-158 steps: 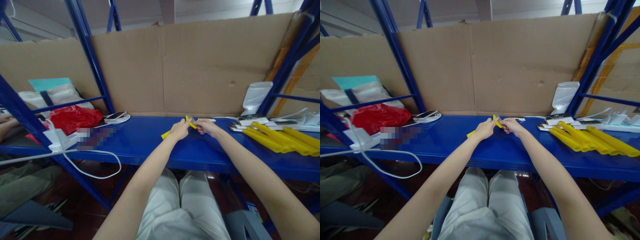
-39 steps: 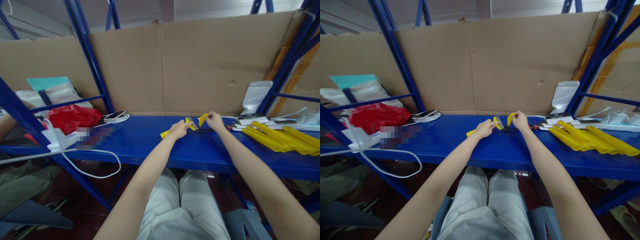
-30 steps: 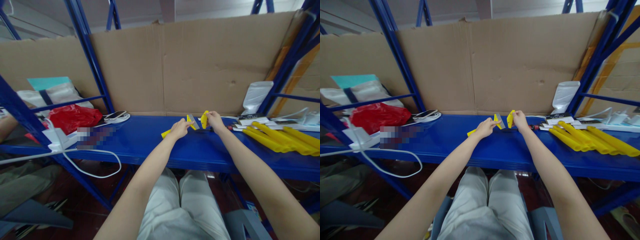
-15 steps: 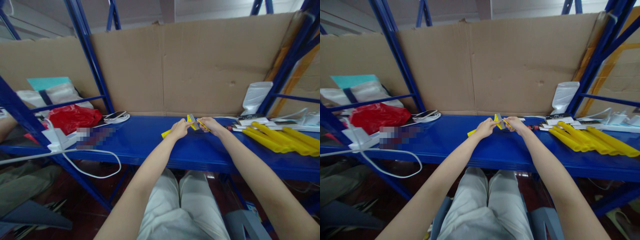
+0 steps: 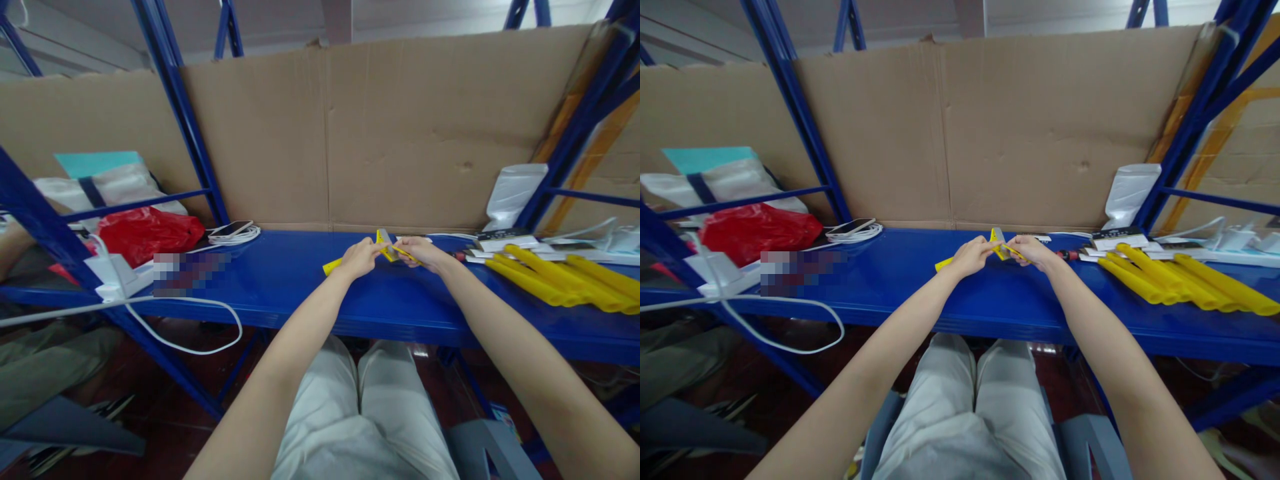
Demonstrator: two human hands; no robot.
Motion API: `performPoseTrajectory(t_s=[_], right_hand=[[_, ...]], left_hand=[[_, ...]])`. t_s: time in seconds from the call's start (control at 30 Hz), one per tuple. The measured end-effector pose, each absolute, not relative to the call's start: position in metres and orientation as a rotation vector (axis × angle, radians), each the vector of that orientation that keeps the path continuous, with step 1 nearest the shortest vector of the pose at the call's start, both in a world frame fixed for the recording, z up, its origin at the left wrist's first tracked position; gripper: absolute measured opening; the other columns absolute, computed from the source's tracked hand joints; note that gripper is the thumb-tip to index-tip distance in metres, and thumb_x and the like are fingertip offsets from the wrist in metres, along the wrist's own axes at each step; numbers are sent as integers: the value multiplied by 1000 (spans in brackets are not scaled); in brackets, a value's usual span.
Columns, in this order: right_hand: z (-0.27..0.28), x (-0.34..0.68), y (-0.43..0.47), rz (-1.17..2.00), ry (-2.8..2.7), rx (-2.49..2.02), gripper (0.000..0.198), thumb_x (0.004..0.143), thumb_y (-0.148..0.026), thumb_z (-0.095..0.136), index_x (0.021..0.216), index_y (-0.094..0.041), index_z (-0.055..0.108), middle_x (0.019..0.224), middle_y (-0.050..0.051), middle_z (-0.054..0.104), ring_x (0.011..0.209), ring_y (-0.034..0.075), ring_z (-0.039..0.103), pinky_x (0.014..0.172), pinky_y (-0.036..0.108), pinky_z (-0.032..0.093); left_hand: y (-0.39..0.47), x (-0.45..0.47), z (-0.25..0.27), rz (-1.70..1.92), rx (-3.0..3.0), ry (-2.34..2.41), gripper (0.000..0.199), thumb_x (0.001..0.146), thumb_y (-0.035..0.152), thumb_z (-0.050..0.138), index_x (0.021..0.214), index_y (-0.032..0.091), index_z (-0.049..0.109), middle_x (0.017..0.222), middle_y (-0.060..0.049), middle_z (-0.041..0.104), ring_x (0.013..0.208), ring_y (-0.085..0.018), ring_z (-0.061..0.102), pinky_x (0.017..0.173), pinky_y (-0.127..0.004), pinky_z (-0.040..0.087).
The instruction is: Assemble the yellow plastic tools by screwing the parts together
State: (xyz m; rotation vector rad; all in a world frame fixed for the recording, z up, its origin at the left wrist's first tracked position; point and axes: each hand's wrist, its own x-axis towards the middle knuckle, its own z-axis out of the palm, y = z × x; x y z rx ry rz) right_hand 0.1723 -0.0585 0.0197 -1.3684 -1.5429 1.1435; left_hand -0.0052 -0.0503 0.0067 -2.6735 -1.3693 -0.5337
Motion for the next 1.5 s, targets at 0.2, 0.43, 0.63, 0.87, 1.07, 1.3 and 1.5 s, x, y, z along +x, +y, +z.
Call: performPoseTrajectory(t_s=[0.2, 0.43, 0.63, 0.87, 1.07, 1.3, 1.5], right_hand=[[19, 170, -58, 1138, -1540, -1356, 18, 84, -24, 55, 71, -18, 44, 43, -8, 40, 33, 2, 27, 37, 16, 16], [18, 172, -54, 1076, -1556, -1376, 14, 84, -23, 54, 73, -17, 49, 43, -7, 41, 33, 2, 29, 36, 17, 17], [14, 178, -51, 1132, -1644, -1363, 28, 77, -38, 65, 69, -18, 48, 42, -8, 37, 34, 2, 27, 37, 17, 16], [13, 181, -51, 1175, -1647, -1370, 28, 76, -38, 66, 68, -18, 47, 38, -9, 34, 33, 3, 26, 38, 17, 15], [14, 181, -52, 1205, -1643, -1372, 27, 77, -36, 65, 69, -19, 45, 39, -9, 34, 34, 3, 26, 39, 18, 15], [13, 182, -52, 1169, -1687, -1345, 34, 72, -44, 69, 71, -19, 46, 41, -10, 35, 36, 2, 26, 40, 18, 15], [12, 181, -49, 1078, -1706, -1364, 39, 69, -47, 72, 69, -19, 45, 42, -9, 37, 36, 2, 26, 39, 18, 15]], left_hand=[[-50, -5, 6, -562, -2663, -1373, 42, 96, 26, 35, 135, 36, 47, 111, -4, 54, 99, -17, 56, 86, -27, 43], [-50, -2, 6, -545, -2648, -1408, 43, 96, 28, 35, 137, 39, 44, 110, -4, 52, 97, -18, 57, 84, -28, 44], [-53, -1, 7, -491, -2642, -1436, 44, 96, 28, 33, 138, 40, 42, 107, -4, 51, 96, -18, 57, 82, -28, 44], [-57, 1, 9, -473, -2647, -1447, 45, 96, 26, 31, 137, 40, 43, 108, -5, 50, 96, -20, 58, 82, -30, 45], [-60, 1, 10, -443, -2652, -1450, 46, 96, 26, 31, 139, 40, 41, 108, -4, 50, 95, -19, 58, 83, -29, 44], [-57, -1, 8, -496, -2658, -1421, 45, 96, 27, 33, 138, 38, 43, 110, -4, 51, 96, -19, 57, 83, -28, 44], [-57, -2, 9, -516, -2657, -1376, 44, 96, 25, 34, 137, 36, 45, 110, -5, 51, 96, -18, 57, 82, -28, 44]])
